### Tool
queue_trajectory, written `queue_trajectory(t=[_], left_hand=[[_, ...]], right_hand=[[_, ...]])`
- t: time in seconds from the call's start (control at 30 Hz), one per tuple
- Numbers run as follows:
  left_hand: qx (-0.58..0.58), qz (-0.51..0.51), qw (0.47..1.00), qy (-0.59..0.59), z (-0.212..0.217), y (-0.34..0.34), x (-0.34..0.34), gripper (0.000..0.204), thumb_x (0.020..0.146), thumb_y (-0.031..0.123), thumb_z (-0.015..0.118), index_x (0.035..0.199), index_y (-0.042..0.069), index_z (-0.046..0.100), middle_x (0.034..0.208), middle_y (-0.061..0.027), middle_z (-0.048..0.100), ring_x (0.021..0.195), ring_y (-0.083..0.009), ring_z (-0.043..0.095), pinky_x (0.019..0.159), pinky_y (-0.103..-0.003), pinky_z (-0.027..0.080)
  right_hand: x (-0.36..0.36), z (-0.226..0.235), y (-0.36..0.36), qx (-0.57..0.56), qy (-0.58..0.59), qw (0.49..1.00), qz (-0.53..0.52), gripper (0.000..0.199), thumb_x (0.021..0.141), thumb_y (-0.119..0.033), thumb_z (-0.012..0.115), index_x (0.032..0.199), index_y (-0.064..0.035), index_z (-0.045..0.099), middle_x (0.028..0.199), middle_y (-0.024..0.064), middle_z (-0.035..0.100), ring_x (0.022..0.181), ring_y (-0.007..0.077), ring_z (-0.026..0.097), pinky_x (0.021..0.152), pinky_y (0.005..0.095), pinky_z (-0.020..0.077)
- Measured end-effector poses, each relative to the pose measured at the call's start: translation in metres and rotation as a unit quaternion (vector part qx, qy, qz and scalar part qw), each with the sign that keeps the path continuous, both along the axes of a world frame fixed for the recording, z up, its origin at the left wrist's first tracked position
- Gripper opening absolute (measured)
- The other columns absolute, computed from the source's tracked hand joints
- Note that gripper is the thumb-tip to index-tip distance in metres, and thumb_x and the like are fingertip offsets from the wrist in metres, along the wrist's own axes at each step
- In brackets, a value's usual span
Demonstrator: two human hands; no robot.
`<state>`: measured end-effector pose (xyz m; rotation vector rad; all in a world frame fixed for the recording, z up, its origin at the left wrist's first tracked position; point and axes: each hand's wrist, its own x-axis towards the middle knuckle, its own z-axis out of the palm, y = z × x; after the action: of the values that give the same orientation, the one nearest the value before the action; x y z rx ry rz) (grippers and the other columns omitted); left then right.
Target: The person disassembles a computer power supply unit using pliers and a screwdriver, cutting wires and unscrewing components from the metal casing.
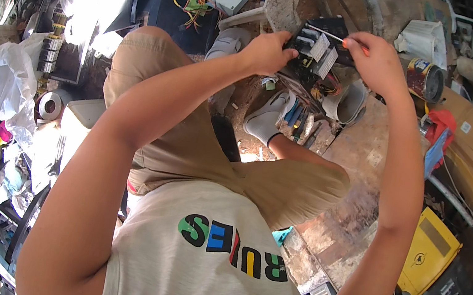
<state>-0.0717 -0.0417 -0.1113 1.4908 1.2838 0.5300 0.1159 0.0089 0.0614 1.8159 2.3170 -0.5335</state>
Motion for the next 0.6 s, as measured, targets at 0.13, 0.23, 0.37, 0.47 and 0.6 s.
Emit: queue_trajectory(t=[0.13, 0.23, 0.37, 0.47, 0.6], left_hand=[[0.084, 0.012, 0.993, -0.083, 0.027, -0.009, 0.019, 0.041, 0.084, 0.026, 0.069, 0.116, 0.001, 0.067, 0.101, -0.0216, 0.068, 0.095, -0.0369, 0.067, 0.081, -0.042, 0.053], [0.139, 0.039, 0.985, -0.094, 0.061, -0.024, 0.035, 0.041, 0.079, 0.018, 0.068, 0.116, 0.002, 0.068, 0.091, -0.0168, 0.062, 0.081, -0.0357, 0.064, 0.074, -0.044, 0.053], [0.152, 0.003, 0.984, -0.096, 0.074, -0.039, 0.066, 0.049, 0.077, 0.013, 0.067, 0.125, 0.005, 0.064, 0.102, -0.013, 0.059, 0.082, -0.0324, 0.065, 0.071, -0.041, 0.054], [0.144, 0.015, 0.985, -0.095, 0.074, -0.044, 0.077, 0.052, 0.077, 0.012, 0.066, 0.128, 0.005, 0.062, 0.104, -0.0129, 0.057, 0.082, -0.0328, 0.064, 0.071, -0.042, 0.054], [0.136, 0.004, 0.985, -0.102, 0.073, -0.046, 0.082, 0.055, 0.076, 0.01, 0.066, 0.13, 0.005, 0.059, 0.105, -0.013, 0.056, 0.082, -0.0334, 0.064, 0.071, -0.042, 0.054]], right_hand=[[0.078, 0.012, -0.007, -0.067, 0.152, 0.977, -0.131, 0.029, 0.094, -0.028, 0.065, 0.105, -0.0027, 0.071, 0.087, 0.0087, 0.071, 0.07, 0.0173, 0.064, 0.064, 0.0293, 0.0485], [0.13, 0.005, -0.041, -0.086, 0.263, 0.922, -0.269, 0.024, 0.095, -0.022, 0.067, 0.109, -0.0029, 0.066, 0.086, 0.0012, 0.068, 0.065, 0.0047, 0.056, 0.055, 0.0205, 0.0406], [0.206, -0.068, -0.111, -0.093, 0.552, 0.703, -0.439, 0.016, 0.097, -0.021, 0.063, 0.105, -0.0072, 0.059, 0.096, 0.0042, 0.067, 0.068, 0.0073, 0.054, 0.058, 0.0208, 0.0411], [0.186, -0.084, -0.123, -0.084, 0.654, 0.615, -0.433, 0.015, 0.097, -0.02, 0.062, 0.106, -0.0079, 0.058, 0.097, 0.0045, 0.067, 0.07, 0.0096, 0.057, 0.062, 0.0226, 0.0444], [0.185, -0.095, -0.132, -0.016, 0.674, 0.57, -0.47, 0.02, 0.099, -0.025, 0.06, 0.108, -0.0074, 0.058, 0.092, 0.0044, 0.065, 0.072, 0.0112, 0.058, 0.065, 0.0252, 0.046]])
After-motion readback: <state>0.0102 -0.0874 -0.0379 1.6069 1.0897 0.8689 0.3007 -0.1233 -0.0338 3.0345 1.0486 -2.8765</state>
